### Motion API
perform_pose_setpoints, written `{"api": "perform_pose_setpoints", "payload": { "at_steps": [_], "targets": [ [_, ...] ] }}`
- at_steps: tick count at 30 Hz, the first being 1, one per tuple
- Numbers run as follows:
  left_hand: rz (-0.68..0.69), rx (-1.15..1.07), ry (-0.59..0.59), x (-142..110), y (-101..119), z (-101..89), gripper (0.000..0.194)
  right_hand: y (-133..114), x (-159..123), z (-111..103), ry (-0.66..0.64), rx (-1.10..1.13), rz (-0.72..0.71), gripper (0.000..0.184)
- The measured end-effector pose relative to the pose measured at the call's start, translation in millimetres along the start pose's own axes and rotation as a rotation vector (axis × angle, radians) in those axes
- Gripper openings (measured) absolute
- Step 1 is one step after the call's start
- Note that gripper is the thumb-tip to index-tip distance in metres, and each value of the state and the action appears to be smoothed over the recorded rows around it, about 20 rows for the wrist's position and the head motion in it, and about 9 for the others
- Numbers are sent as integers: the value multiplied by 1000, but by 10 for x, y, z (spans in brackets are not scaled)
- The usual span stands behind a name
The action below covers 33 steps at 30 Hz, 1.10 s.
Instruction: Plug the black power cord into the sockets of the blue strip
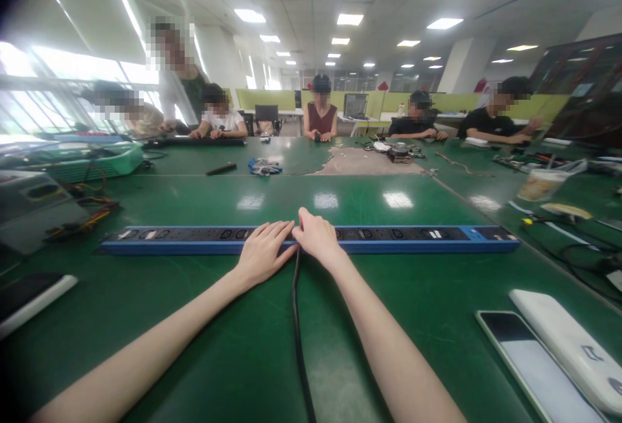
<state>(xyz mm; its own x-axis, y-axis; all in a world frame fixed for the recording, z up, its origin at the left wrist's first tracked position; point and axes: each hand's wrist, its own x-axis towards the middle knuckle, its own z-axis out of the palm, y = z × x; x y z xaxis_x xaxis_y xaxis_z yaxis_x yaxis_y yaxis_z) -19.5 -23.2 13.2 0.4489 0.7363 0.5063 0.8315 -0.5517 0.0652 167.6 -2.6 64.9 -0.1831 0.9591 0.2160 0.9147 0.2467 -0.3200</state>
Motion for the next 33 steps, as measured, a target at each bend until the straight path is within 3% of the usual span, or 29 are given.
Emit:
{"api": "perform_pose_setpoints", "payload": {
  "at_steps": [4,10,17,20,23,26,28,30,33],
  "targets": [
    [3,1,0,9,5,20,57,16,32,-11,-30,14,11,18],
    [3,-5,4,0,8,26,58,-29,-91,3,33,-35,10,22],
    [3,-5,13,-4,3,22,57,-10,-54,32,33,61,21,16],
    [15,6,31,0,-6,20,56,-14,-6,-120,77,196,-20,13],
    [32,24,59,3,-23,32,58,54,4,-531,207,471,-119,16],
    [55,38,89,1,-41,54,59,318,-91,-1032,201,631,-236,24],
    [61,46,102,-3,-49,70,60,610,-192,-1263,164,514,-214,24],
    [62,53,106,-6,-50,84,61,931,-283,-1349,157,292,-133,21],
    [63,55,111,-8,-44,100,60,1291,-349,-1244,116,57,-55,18]
  ]
}}
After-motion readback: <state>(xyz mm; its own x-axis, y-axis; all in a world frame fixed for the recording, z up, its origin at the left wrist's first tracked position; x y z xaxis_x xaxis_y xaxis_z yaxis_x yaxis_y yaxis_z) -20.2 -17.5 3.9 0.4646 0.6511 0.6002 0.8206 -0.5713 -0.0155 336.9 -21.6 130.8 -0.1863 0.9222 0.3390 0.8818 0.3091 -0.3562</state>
